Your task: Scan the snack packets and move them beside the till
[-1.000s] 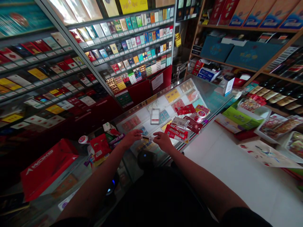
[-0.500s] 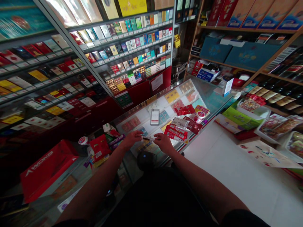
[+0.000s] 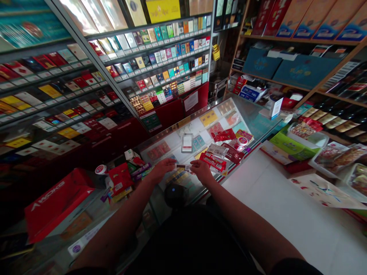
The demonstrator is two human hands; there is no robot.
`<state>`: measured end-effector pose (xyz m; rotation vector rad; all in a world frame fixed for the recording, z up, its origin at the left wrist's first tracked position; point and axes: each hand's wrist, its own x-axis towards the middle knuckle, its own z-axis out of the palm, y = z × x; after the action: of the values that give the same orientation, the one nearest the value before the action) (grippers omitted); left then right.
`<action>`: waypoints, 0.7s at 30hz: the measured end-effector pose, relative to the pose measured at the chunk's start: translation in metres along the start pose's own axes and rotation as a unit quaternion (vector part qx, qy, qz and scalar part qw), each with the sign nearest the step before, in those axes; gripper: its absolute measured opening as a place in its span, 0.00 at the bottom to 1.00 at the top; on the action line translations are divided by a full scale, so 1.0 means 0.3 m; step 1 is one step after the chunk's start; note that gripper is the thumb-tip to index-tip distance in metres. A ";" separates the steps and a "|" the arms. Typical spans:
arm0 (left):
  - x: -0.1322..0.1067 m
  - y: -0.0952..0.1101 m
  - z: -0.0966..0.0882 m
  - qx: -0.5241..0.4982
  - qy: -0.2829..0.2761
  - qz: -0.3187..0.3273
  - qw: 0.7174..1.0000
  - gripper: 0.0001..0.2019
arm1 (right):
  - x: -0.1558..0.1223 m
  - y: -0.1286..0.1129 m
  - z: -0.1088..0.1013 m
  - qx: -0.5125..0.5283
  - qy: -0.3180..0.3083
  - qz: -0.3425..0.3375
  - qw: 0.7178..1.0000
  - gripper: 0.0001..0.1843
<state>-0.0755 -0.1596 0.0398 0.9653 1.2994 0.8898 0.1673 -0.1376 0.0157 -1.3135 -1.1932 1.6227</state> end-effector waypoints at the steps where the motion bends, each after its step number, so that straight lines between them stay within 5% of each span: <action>1: -0.002 0.004 0.005 -0.014 -0.004 -0.004 1.000 0.23 | 0.000 -0.001 -0.004 0.017 0.000 0.005 1.000 0.21; 12: -0.007 -0.021 0.039 -0.068 -0.014 0.028 0.997 0.22 | 0.036 -0.024 -0.094 0.007 0.055 -0.032 0.998 0.24; 17: -0.018 -0.010 0.041 -0.066 0.000 -0.018 0.998 0.25 | 0.075 -0.041 -0.164 0.061 0.075 -0.032 0.995 0.24; 21: -0.031 -0.004 0.029 -0.067 0.019 -0.025 0.997 0.24 | 0.105 -0.067 -0.243 -0.036 0.134 -0.036 0.990 0.22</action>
<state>-0.0674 -0.1691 0.0422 0.8114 1.2744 0.9474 0.2310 -0.0864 0.0212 -1.4638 -1.1284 1.3137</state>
